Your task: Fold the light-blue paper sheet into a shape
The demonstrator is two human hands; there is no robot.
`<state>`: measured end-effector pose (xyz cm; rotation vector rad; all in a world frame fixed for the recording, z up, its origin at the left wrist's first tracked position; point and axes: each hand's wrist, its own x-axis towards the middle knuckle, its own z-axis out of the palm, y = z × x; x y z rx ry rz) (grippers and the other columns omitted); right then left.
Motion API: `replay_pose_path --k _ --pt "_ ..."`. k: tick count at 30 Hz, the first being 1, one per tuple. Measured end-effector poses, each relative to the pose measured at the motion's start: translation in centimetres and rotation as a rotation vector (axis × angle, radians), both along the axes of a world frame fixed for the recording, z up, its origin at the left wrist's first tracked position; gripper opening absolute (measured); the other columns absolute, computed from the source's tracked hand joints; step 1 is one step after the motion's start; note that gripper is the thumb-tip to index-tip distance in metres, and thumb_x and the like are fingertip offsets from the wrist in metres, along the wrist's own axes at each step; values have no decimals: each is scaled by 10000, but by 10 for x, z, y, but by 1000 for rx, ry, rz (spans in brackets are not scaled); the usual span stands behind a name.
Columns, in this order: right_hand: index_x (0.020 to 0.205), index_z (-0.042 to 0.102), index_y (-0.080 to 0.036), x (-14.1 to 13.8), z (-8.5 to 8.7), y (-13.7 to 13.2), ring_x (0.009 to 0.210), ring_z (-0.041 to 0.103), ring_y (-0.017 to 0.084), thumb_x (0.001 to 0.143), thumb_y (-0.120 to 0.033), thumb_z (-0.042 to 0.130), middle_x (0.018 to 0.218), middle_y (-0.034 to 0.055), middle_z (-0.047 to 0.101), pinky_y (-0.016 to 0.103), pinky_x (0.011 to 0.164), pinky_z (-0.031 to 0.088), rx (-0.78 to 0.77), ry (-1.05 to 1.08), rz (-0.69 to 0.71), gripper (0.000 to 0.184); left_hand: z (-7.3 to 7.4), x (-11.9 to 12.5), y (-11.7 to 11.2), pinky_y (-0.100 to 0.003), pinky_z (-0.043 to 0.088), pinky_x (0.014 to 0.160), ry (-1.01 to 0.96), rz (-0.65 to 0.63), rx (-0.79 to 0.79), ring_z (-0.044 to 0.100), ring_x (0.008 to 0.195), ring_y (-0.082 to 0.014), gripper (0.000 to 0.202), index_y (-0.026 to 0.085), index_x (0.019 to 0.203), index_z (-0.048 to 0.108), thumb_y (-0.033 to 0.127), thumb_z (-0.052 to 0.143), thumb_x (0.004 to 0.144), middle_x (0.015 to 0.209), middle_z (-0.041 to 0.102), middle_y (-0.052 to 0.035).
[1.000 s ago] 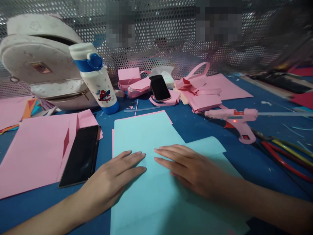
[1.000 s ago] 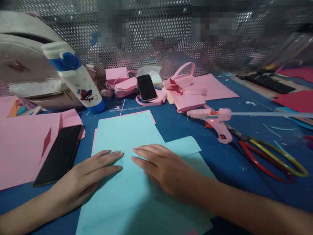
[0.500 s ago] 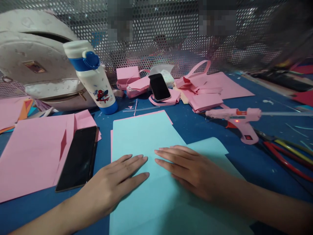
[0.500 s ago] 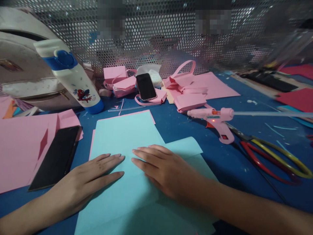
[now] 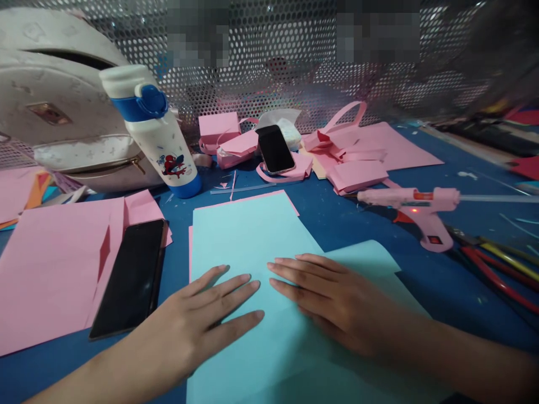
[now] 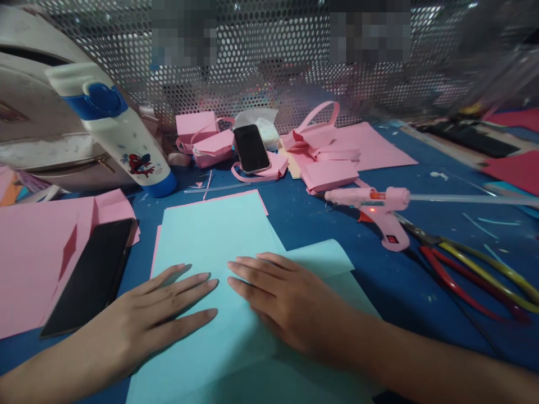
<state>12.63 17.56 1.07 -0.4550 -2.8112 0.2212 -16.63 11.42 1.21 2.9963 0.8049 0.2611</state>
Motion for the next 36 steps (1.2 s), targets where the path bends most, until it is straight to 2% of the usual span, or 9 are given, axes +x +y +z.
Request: replay_pose_path --k 3,7,9,14,18,22,25,30,36 --pt "1363 536 -140 -2 0 -1 1356 453 193 995 -190 408 1441 100 525 371 1135 388 13 14 -34 392 2 8 -7 -491 272 1193 44 -35 76 336 1433 -261 455 91 1435 447 91 262 1019 1505 434 -121" --pt "1404 486 -111 -3 -2 -1 1382 415 201 1010 -278 414 1455 110 508 369 1146 363 21 -1 -38 434 4 23 -21 -362 472 1073 107 -18 210 470 1348 -275 468 25 1385 494 126 222 1018 1426 525 -163" --pt "1431 452 -111 -3 -2 -1 1400 386 209 1016 -334 405 1479 110 477 385 1152 351 16 -23 -34 473 2 28 -28 -329 503 1033 115 12 255 503 1322 -267 459 30 1375 506 164 242 1025 1402 550 -161" --pt "1489 359 -110 -2 -3 1 1436 322 239 1013 -458 390 1527 132 401 440 1164 323 -7 -88 1 590 -5 31 -37 -332 406 1112 66 62 234 417 1387 -264 497 29 1421 449 321 311 1043 1455 489 -173" --pt "1509 315 -108 -7 -3 1 1441 313 254 1007 -479 398 1542 142 371 469 1151 337 -34 -104 8 630 -5 30 -42 -361 377 1130 64 50 93 327 1433 -299 669 5 1476 339 487 369 1013 1516 378 -207" --pt "1507 326 -109 -17 3 5 1447 298 275 999 -495 413 1551 142 347 485 1143 338 -89 -145 25 644 4 30 -45 -412 300 1176 133 70 -142 143 1483 -317 767 9 1532 159 423 481 974 1577 164 -223" --pt "1509 329 -118 -27 11 9 1455 282 266 1004 -479 416 1553 126 343 467 1156 320 -133 -190 72 627 10 30 -47 -418 235 1203 155 93 -231 71 1486 -312 801 25 1545 97 361 519 953 1583 96 -215" --pt "1513 323 -133 -44 22 15 1463 265 243 1027 -429 377 1555 105 340 456 1174 285 -194 -248 141 572 6 27 -53 -392 181 1220 91 95 -143 51 1492 -289 676 16 1538 144 371 381 1013 1594 115 -197" --pt "1549 212 -146 -62 19 12 1484 200 242 1015 -452 393 1597 101 229 464 1196 231 -246 -288 186 641 -4 28 -57 -379 141 1231 36 -43 -7 191 1481 -276 526 17 1504 271 255 323 1038 1569 288 -173"
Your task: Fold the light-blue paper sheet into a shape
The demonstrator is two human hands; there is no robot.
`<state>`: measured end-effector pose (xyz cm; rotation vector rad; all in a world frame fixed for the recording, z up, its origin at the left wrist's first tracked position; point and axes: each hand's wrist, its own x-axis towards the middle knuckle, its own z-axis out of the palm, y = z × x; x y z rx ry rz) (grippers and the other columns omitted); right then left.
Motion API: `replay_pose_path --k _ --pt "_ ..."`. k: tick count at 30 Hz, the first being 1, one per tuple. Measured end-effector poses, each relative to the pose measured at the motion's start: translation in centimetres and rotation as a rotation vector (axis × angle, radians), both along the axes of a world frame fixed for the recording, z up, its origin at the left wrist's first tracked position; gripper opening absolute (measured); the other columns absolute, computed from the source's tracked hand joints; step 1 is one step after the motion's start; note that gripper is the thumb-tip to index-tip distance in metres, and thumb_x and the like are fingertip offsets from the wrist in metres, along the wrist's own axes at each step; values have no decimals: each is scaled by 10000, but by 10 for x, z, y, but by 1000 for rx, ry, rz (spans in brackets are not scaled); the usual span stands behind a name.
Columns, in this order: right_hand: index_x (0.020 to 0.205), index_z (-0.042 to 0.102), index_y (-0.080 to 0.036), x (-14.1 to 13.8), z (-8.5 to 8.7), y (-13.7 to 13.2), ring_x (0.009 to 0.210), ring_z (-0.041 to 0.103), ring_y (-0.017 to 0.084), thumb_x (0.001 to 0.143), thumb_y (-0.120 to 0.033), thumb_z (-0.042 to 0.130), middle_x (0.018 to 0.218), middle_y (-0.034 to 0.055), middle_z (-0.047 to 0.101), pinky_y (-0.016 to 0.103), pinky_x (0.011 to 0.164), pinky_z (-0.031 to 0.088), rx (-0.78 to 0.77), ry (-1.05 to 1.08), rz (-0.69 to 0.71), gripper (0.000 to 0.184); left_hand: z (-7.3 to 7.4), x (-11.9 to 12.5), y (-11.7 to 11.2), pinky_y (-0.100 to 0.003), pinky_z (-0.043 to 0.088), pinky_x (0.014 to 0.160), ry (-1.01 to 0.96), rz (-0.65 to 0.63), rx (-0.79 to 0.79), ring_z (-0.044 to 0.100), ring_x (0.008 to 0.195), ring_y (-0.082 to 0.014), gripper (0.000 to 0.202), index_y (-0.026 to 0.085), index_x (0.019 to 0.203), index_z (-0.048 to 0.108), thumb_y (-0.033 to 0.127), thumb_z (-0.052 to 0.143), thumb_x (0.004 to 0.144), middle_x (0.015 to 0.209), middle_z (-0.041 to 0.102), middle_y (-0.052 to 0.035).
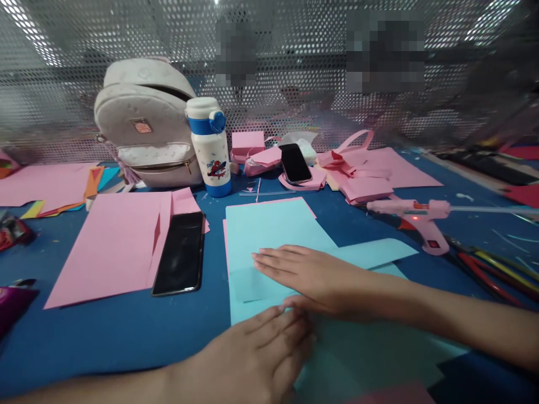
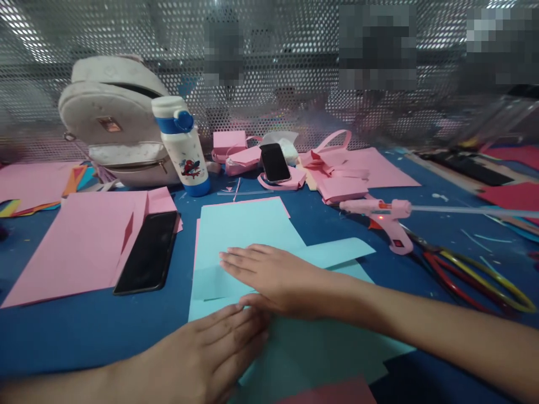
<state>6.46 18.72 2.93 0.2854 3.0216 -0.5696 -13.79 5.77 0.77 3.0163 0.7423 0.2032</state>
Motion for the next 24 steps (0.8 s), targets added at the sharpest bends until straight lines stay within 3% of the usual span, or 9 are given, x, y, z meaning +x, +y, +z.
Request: replay_pose_path --k 4,9,18,24 --pt "1562 123 -137 -9 -6 -5 1498 133 237 1006 -436 415 1614 112 138 464 1219 161 -3 16 30 695 4 1 1 -359 177 1231 -71 -18 -30 255 1466 -255 492 32 1481 337 245 348 1037 1533 382 -157" --pt "1548 187 -101 -19 -2 -12 1494 149 239 1007 -406 418 1598 136 196 474 1226 138 -31 24 32 662 10 1 1 -330 231 1218 -85 -15 -85 342 1427 -224 467 46 1463 374 244 354 1041 1489 461 -128" --pt "1550 196 -128 -29 -2 -12 1493 155 234 1000 -357 446 1599 125 205 482 1228 119 -69 59 62 646 15 2 2 -307 245 1197 -79 -18 -95 378 1401 -207 458 51 1449 396 259 321 1048 1474 484 -116" --pt "1528 272 -117 -46 8 -13 1489 180 221 1006 -347 424 1587 126 238 469 1227 111 -120 9 64 591 20 2 1 -354 349 1127 5 86 -144 402 1379 -237 523 83 1492 316 358 278 1049 1494 448 -133"
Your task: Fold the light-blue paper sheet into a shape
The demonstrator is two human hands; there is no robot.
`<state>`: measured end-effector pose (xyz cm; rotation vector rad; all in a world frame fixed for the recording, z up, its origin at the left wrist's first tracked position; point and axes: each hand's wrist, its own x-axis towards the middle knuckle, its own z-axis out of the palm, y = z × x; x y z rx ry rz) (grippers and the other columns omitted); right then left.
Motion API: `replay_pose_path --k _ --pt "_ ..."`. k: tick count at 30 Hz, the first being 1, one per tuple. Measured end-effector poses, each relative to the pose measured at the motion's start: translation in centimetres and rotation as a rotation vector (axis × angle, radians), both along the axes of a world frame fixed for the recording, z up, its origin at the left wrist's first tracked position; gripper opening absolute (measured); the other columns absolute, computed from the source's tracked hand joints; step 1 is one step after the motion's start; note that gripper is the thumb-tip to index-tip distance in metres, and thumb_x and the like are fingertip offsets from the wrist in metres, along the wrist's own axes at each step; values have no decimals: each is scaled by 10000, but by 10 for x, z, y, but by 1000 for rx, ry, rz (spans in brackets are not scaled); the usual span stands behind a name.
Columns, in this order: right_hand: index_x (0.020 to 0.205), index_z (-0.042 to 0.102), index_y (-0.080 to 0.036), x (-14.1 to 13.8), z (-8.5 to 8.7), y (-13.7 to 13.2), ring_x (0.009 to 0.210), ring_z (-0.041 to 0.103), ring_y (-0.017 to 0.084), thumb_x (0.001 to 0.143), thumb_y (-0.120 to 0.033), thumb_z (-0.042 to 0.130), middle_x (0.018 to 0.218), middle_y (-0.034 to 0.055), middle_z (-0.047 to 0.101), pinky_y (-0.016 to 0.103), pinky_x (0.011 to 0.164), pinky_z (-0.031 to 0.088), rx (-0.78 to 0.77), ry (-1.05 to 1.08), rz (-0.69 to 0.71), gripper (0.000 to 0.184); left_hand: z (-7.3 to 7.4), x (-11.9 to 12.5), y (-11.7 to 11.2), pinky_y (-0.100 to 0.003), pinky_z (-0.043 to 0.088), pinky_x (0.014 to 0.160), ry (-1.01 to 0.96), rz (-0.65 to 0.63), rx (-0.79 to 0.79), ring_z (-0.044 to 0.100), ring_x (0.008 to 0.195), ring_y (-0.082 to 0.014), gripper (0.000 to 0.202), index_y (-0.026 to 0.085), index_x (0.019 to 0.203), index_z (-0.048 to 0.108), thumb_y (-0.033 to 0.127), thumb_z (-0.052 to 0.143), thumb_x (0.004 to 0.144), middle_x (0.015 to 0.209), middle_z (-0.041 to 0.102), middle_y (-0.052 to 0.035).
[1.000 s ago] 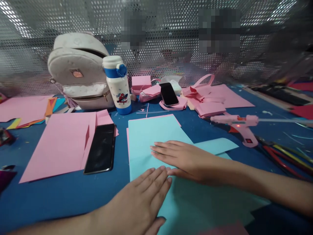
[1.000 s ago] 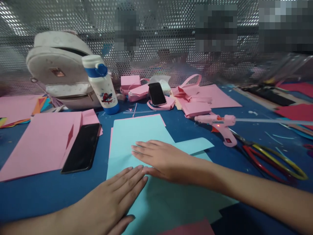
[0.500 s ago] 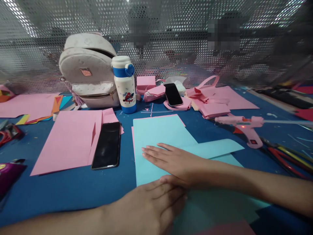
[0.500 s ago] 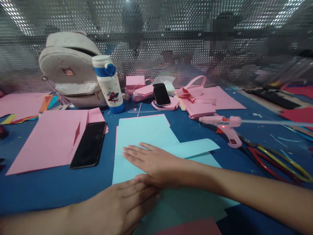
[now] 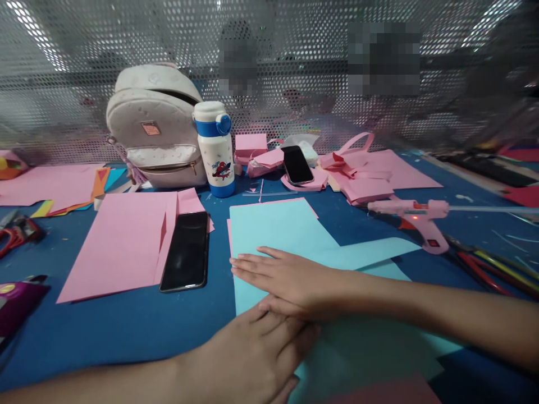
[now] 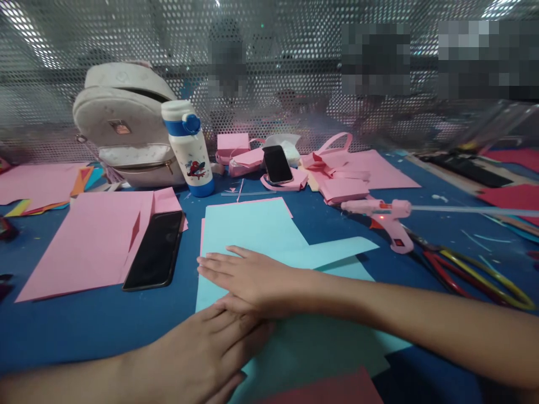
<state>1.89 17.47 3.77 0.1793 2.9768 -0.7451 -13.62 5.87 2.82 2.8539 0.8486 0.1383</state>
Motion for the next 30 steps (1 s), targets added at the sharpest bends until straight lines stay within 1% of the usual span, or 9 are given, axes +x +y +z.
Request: replay_pose_path --k 3,6,10,13,17,20,26,28,30 --pt "1518 296 -102 -5 4 1 1494 158 209 1013 -340 391 1592 121 223 460 1228 87 -20 -13 14 566 -4 0 -2 -383 365 1107 27 47 5 433 1350 -275 572 92 1520 258 400 275 1038 1478 451 -156" --pt "1531 265 -122 -2 4 2 1499 127 189 1027 -377 361 1601 95 202 442 1231 66 -46 -32 2 572 -9 0 -4 -435 371 1097 44 94 27 466 1320 -318 603 106 1514 273 452 292 1020 1429 485 -188" --pt "1550 185 -139 12 -3 -2 1502 106 196 1021 -444 367 1613 86 151 453 1236 67 -35 -32 -95 637 -12 -1 -3 -492 289 1149 52 83 43 419 1363 -355 623 77 1484 315 477 307 1007 1414 484 -231" --pt "1547 182 -117 28 -10 -4 1500 122 240 1001 -539 360 1613 111 137 498 1230 107 -20 -45 -194 712 -13 -2 -3 -493 246 1173 37 67 34 318 1422 -376 633 55 1488 298 469 310 1010 1468 415 -262" --pt "1554 168 -153 54 -16 -5 1498 126 264 970 -625 350 1616 101 138 520 1226 123 13 -33 -276 773 -16 -3 -3 -496 212 1190 5 70 18 61 1484 -371 660 44 1522 213 451 325 1015 1563 223 -280" --pt "1558 162 -167 74 -17 -7 1497 121 274 957 -645 358 1618 95 140 519 1226 130 56 -49 -342 792 -16 -2 -2 -509 221 1188 1 70 -7 -2 1482 -354 691 56 1543 144 450 346 1012 1580 139 -283" --pt "1562 154 -221 105 -19 -11 1488 166 285 962 -601 411 1617 75 171 530 1212 188 135 -51 -468 755 -9 3 -2 -574 295 1141 70 57 -68 58 1460 -421 764 51 1535 180 362 538 936 1564 88 -317" --pt "1561 168 -229 113 -18 -11 1481 196 283 965 -584 420 1612 76 200 526 1211 193 157 -40 -504 738 -6 3 -2 -576 311 1132 62 53 -63 104 1458 -430 759 48 1526 210 353 560 926 1563 119 -313" --pt "1550 234 -236 118 -14 -9 1462 260 284 975 -560 413 1591 82 272 530 1202 212 180 -31 -535 684 -3 -1 1 -548 314 1143 10 53 -51 187 1462 -392 689 70 1522 236 361 512 961 1568 205 -271"
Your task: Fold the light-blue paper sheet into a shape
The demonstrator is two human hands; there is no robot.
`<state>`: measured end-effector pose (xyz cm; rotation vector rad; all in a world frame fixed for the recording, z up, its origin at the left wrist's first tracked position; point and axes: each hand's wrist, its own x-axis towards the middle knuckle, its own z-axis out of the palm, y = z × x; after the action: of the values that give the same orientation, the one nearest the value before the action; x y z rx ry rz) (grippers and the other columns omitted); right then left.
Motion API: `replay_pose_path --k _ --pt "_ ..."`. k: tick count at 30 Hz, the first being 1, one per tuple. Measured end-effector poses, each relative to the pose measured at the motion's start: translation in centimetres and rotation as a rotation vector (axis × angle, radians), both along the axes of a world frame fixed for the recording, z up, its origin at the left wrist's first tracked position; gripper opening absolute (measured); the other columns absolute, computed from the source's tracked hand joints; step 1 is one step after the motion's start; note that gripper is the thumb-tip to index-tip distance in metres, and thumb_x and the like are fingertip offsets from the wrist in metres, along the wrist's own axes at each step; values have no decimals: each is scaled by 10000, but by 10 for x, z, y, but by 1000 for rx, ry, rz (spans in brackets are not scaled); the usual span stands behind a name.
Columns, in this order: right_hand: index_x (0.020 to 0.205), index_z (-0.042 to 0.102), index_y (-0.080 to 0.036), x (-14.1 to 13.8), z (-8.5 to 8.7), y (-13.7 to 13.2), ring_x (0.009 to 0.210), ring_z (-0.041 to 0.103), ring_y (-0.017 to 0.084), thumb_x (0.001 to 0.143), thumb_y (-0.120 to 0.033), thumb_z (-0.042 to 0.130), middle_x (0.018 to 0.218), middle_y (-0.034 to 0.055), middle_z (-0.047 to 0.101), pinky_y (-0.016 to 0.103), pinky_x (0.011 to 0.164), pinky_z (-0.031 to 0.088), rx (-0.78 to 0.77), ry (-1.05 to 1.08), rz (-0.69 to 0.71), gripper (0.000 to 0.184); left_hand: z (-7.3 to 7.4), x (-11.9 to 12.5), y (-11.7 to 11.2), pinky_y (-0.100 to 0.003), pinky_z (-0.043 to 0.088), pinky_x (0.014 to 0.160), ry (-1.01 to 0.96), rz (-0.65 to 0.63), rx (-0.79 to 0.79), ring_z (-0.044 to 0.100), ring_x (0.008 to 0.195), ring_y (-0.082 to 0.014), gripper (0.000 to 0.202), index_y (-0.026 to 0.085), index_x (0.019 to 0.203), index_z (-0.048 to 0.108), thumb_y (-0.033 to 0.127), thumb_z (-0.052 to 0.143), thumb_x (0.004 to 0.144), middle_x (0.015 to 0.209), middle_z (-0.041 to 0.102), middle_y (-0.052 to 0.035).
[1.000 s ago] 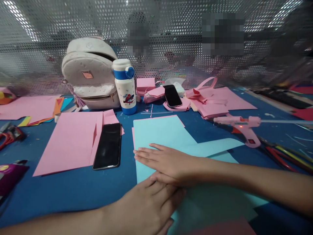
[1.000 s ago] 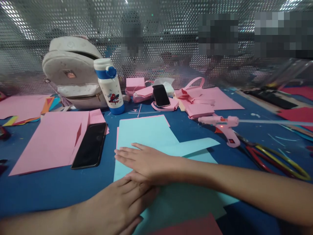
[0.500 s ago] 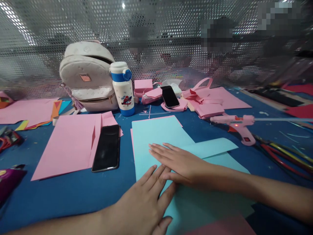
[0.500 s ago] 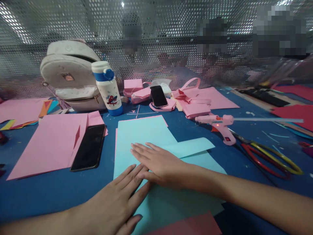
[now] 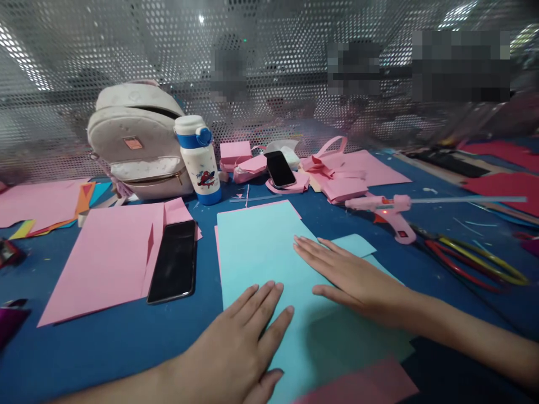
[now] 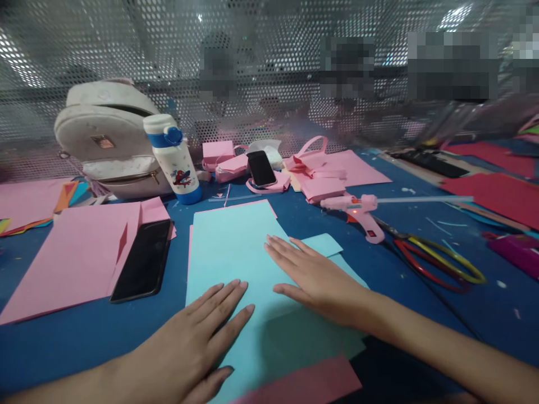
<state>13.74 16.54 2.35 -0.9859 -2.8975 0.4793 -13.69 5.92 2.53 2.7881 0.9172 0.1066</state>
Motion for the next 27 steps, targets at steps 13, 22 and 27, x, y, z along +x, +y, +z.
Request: replay_pose_path --k 13,22,27 --pt "1125 588 -197 -15 45 26 1052 562 276 775 -313 720 1118 69 618 365 826 450 -21 -69 -2 391 15 -18 53 -423 472 907 -265 402 -162 561 1051 -262 492 201 1247 522 293 736 813 1160 595 -100" --pt "1083 570 -151 -35 50 13 948 524 257 783 -155 671 1051 97 597 357 780 389 454 -3 163 317 36 -15 87 -233 315 568 -370 375 -684 351 604 -109 400 142 779 573 502 484 928 645 389 43" --pt "1055 606 -135 -34 40 7 858 484 236 951 -86 395 950 101 606 377 815 371 830 84 214 241 44 -3 79 -231 338 577 -454 367 -798 333 627 -116 450 175 712 452 562 415 938 659 335 41"
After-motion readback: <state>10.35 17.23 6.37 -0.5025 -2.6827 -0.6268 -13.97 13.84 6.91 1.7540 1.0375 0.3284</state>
